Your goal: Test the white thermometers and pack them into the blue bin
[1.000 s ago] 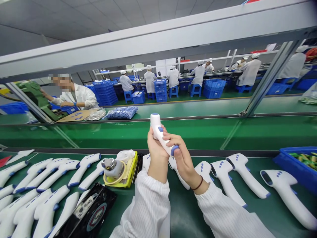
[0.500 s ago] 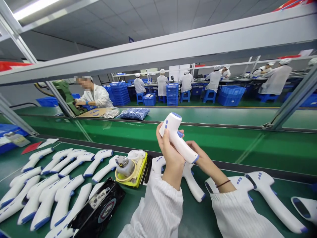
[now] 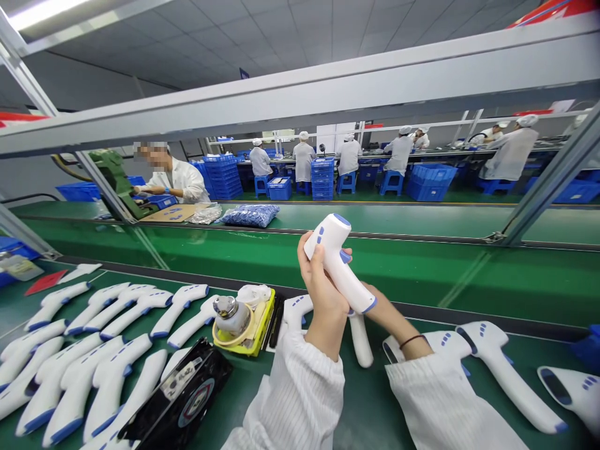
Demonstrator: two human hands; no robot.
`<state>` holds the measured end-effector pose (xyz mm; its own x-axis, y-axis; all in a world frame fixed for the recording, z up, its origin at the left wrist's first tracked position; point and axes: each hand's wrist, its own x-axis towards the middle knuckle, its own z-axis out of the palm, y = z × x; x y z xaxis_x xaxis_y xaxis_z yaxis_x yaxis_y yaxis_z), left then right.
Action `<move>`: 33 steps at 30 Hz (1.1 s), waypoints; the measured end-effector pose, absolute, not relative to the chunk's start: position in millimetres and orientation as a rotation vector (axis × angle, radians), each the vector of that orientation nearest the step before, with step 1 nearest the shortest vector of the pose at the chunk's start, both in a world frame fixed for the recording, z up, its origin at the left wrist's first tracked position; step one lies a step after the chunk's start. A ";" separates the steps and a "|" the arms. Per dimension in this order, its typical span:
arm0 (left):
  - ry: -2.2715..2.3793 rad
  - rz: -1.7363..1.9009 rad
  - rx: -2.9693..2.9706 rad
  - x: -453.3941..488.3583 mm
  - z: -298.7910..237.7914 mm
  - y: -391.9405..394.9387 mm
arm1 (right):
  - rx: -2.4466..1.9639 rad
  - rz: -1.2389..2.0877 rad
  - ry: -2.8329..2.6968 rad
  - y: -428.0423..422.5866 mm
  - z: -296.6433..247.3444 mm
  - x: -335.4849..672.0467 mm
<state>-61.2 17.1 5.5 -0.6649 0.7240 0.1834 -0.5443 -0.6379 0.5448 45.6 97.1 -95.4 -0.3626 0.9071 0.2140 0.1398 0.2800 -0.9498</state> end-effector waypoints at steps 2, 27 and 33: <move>0.556 2.263 0.523 -60.9 4.9 17.0 | -1.041 1.186 -1.672 104.6 -81.6 60.9; 1.707 0.990 1.568 -66.2 -62.0 49.0 | -0.971 0.967 -1.245 108.6 -41.0 108.8; 1.628 0.990 1.482 -69.3 -80.5 60.4 | -0.919 1.113 -1.342 99.5 -36.6 96.4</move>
<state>-69.3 60.4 -80.5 -0.0887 0.9960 -0.0087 0.4502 0.0478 0.8916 96.4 99.5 -36.6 -0.0877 0.9613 0.2610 -0.0789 0.2545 -0.9638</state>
